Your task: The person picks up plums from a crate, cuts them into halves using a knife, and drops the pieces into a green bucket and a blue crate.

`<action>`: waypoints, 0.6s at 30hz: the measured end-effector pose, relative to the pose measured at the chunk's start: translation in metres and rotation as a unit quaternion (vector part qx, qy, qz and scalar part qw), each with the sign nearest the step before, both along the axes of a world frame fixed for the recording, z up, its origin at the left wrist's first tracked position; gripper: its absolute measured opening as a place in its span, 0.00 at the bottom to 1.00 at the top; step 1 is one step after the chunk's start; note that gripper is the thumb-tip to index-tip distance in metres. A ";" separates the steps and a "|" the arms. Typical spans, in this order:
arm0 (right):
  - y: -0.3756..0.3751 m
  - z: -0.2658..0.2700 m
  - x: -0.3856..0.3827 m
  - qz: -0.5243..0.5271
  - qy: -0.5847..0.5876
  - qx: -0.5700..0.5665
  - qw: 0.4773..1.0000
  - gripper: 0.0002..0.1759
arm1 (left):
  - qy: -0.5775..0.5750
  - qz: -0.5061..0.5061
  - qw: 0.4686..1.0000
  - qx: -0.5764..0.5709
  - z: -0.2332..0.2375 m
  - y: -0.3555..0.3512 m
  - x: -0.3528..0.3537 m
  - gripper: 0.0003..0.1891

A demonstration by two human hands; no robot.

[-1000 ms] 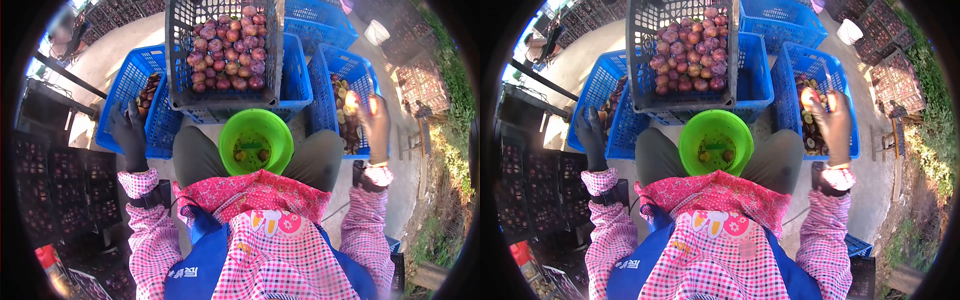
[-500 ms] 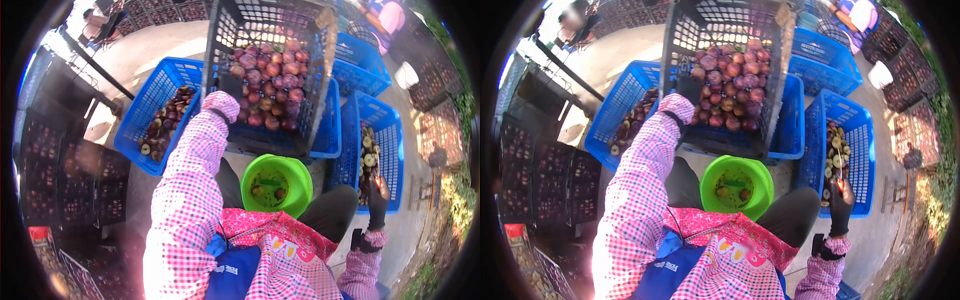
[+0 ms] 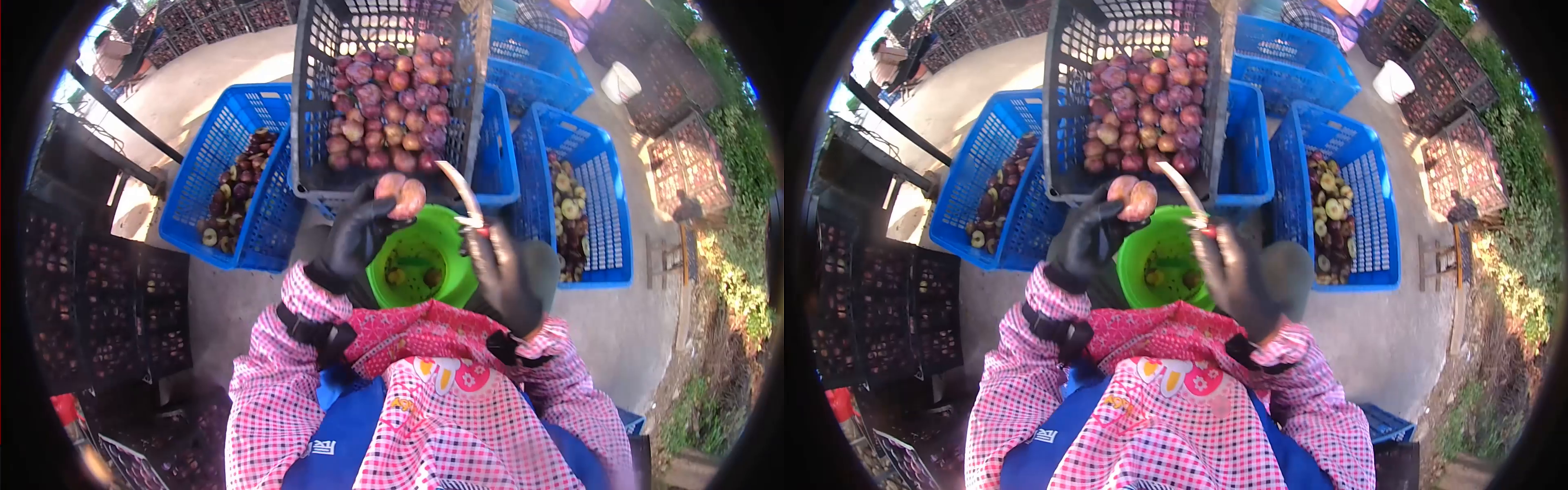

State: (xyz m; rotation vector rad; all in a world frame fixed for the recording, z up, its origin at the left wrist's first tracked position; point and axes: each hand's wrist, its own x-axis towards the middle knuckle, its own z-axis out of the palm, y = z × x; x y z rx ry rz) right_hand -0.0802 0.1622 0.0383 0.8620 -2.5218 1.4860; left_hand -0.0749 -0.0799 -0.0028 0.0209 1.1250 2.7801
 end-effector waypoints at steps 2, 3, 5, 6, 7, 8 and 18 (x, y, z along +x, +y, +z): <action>-0.015 -0.003 0.008 0.027 -0.057 -0.012 0.998 0.10 | -0.019 0.021 1.000 -0.007 -0.002 0.025 0.030 0.22; -0.019 -0.003 0.015 0.038 -0.081 -0.018 0.996 0.10 | -0.030 0.045 0.998 -0.020 -0.001 0.034 0.042 0.22; -0.015 -0.004 0.025 0.043 -0.104 -0.021 0.993 0.09 | -0.026 0.043 0.998 -0.029 0.001 0.046 0.060 0.23; -0.011 -0.005 0.028 0.034 -0.100 -0.010 0.994 0.09 | -0.018 0.048 0.998 -0.043 0.003 0.050 0.066 0.23; -0.009 -0.006 0.031 0.026 -0.096 0.000 0.995 0.09 | -0.058 0.014 0.998 0.033 0.011 0.051 0.072 0.23; -0.006 -0.005 0.033 0.023 -0.097 0.001 0.995 0.09 | -0.059 0.012 0.998 0.035 0.010 0.052 0.075 0.23; -0.002 -0.001 0.046 0.019 -0.029 0.077 0.996 0.12 | 0.036 0.049 0.981 -0.186 -0.008 0.065 0.080 0.28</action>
